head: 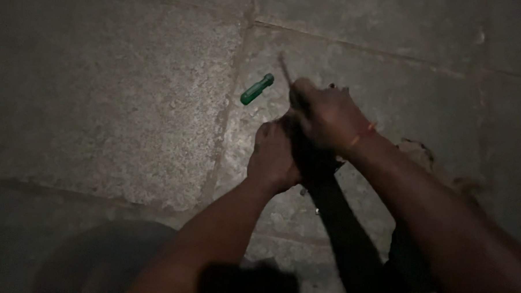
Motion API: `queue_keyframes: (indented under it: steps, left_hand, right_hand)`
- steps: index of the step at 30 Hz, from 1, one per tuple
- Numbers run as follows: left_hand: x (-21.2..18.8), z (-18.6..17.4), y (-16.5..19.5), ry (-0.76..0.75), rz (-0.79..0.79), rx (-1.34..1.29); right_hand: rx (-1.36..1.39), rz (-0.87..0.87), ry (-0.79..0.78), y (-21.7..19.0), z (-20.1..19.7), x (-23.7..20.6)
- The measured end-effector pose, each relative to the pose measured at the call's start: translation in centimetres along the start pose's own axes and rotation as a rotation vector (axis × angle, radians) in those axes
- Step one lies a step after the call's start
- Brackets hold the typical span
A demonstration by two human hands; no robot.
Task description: The person holds a circular mechanical component on a tiled floor and uses a yellow-handled screwdriver to probe and adjust internal parts. A green-handled screwdriver and a cloth remain nearby while the person repeatedly manipulates the component with the tool.
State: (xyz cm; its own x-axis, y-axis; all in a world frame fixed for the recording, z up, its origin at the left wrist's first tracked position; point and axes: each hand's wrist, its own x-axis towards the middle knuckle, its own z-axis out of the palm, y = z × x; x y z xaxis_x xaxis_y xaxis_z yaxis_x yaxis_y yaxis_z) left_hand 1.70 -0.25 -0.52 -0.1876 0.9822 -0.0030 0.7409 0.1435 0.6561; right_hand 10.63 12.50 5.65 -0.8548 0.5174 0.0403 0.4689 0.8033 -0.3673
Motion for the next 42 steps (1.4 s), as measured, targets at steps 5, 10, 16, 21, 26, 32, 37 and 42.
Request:
queue_keyframes:
  steps: [5, 10, 16, 21, 26, 32, 37, 42]
  left_hand:
    - [0.5, 0.2, 0.0, -0.031, -0.035, -0.021]
    - [0.6, 1.0, -0.6, -0.032, -0.024, 0.022]
    - [0.4, 2.2, -1.5, 0.164, 0.088, 0.079]
    - [0.5, 1.7, -1.2, 0.06, 0.009, 0.038]
    - [0.6, 0.6, -0.3, -0.037, -0.049, 0.004]
    - [0.4, 0.9, -0.7, 0.038, 0.007, 0.006]
    - [0.3, 2.0, -1.3, 0.101, 0.044, 0.005]
    - [0.3, 2.2, -1.4, 0.213, 0.109, 0.061]
  right_hand:
    - [0.647, 0.5, 0.323, 2.7, 0.0, -2.5]
    - [1.649, 0.75, 0.476, 3.6, 1.7, -11.0]
    - [1.824, 0.634, 0.482, 4.1, 4.8, -12.9]
    - [1.602, 0.587, 0.601, 3.7, 3.7, -12.2]
    - [0.84, 0.445, 0.892, 2.1, 3.8, -12.7]
    - [0.624, 0.767, 0.586, 1.4, 6.5, -14.2]
    - [0.709, 0.551, 0.527, 0.2, 7.3, -14.6]
    - [0.317, 0.267, 0.544, -3.5, 6.6, -13.9]
